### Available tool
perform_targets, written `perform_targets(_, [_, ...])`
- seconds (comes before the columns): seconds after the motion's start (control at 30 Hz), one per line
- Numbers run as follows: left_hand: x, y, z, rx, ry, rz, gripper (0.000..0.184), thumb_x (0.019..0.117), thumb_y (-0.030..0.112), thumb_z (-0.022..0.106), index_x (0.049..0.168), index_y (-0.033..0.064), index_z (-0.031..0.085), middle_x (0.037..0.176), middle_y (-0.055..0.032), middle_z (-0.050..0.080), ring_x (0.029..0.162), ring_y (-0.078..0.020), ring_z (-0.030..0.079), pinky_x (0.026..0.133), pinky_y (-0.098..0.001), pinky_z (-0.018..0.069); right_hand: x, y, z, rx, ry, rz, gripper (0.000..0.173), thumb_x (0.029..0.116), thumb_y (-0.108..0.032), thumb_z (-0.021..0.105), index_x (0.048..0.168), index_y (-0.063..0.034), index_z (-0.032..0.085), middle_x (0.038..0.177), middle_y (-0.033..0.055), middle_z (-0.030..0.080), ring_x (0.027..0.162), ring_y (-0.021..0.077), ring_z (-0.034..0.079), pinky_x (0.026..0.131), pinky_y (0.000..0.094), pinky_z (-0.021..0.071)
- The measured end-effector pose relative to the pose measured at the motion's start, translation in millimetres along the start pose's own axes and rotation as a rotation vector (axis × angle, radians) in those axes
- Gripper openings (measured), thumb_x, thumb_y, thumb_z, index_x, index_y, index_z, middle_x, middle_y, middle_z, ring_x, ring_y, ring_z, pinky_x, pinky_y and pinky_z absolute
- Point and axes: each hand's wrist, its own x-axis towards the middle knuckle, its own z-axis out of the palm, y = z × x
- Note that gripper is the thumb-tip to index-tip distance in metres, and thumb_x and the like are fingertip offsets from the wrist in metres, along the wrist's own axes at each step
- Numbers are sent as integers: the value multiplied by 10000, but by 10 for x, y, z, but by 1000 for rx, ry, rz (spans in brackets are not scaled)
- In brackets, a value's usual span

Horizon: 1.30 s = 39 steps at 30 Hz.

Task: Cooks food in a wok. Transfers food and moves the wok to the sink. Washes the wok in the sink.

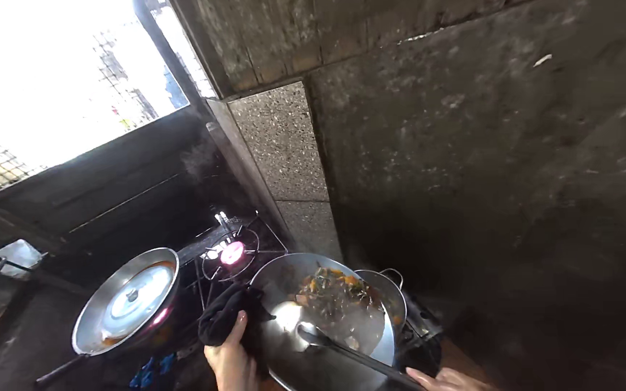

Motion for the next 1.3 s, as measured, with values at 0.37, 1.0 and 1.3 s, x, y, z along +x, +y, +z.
perform_targets(0.37, [-72,140,-34,33,-34,-10,269,947,-77,556,1210,-25,526,960,-45,708,867,-78,714,779,-278,623,20,-36,-181,-192,154,-104,316,973,-157,658,1264,-214,765,933,184,734,774,367,716,651,562,565])
perform_targets(1.0, [-80,166,-54,85,-90,32,328,881,-102,603,1190,-21,529,952,-26,716,860,-71,719,767,-272,627,697,258,110,-488,342,27,384,950,-82,645,1277,-251,757,896,217,713,766,394,720,629,546,566])
perform_targets(1.3, [-80,62,95,81,-130,35,397,839,-122,645,1207,-45,516,979,-43,705,885,-74,712,778,-278,626,721,434,-717,-195,-203,504,386,1111,-284,432,1451,-258,611,1356,147,669,1288,375,603,1080,627,427])
